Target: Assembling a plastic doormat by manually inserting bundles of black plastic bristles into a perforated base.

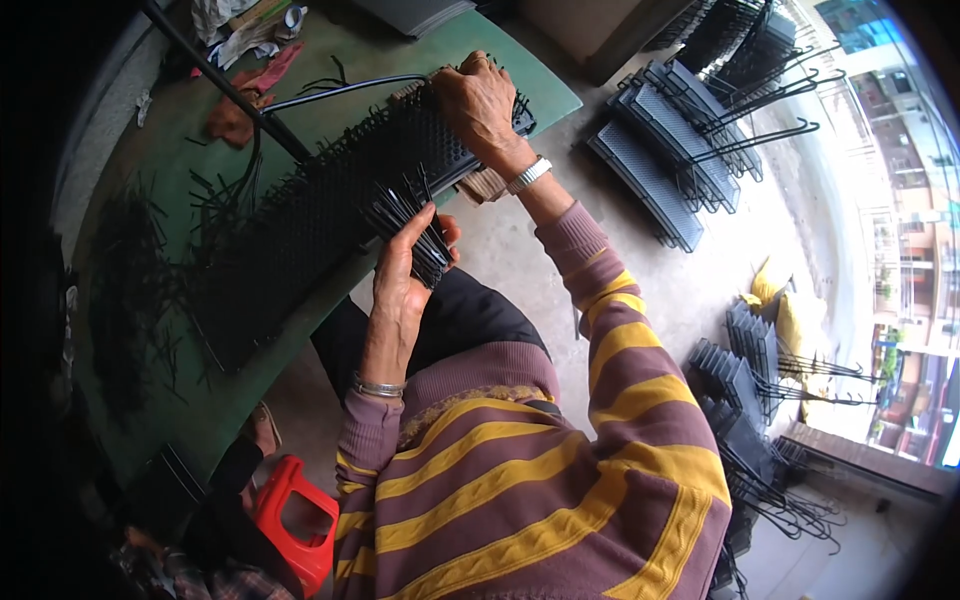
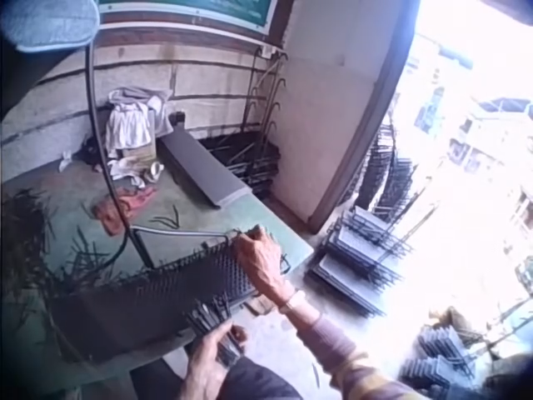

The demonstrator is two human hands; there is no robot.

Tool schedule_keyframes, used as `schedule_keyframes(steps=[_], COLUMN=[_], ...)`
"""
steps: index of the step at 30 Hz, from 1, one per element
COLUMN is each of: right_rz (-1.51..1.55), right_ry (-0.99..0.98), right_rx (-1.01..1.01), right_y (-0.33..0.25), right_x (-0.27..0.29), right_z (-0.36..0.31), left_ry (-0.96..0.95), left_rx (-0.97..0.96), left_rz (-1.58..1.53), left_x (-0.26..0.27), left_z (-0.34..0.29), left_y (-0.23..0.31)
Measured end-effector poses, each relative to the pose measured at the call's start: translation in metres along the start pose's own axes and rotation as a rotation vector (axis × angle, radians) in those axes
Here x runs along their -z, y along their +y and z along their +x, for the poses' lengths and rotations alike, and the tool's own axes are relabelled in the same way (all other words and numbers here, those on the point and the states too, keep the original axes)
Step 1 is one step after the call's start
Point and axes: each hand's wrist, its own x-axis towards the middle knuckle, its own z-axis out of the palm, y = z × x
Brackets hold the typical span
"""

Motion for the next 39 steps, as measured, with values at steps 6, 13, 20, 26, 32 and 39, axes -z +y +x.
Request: schedule_keyframes(steps=[6, 13, 20, 26, 32, 39], right_rz=[0.092, 0.031, 0.076, 0.947, 0.983, 0.719], right_ry=[0.012, -0.013, -0.086, -0.848, -0.923, -0.239], right_rx=[0.015, -0.088, -0.062, -0.431, -0.496, -0.425], right_y=[-0.004, 0.0, 0.002, -0.034, -0.029, -0.016], right_x=[0.004, -0.004, 0.009, 0.067, 0.072, 0.085], right_z=[-0.007, -0.009, -0.016, -0.031, -0.03, -0.017], left_ry=[0.021, 0.021, 0.06, 0.077, 0.11, 0.076], left_rx=[0.006, 0.017, 0.018, -0.021, 0.008, 0.03], left_rz=[0.011, 0.019, 0.048, 0.107, 0.154, -0.022], left_x=[0.003, -0.001, 0.0, -0.001, -0.003, 0.005], left_z=[0.002, 0.001, 0.0, -0.001, 0.001, 0.013], left_y=[0.003, 0.003, 0.004, 0.005, 0.002, -0.001])
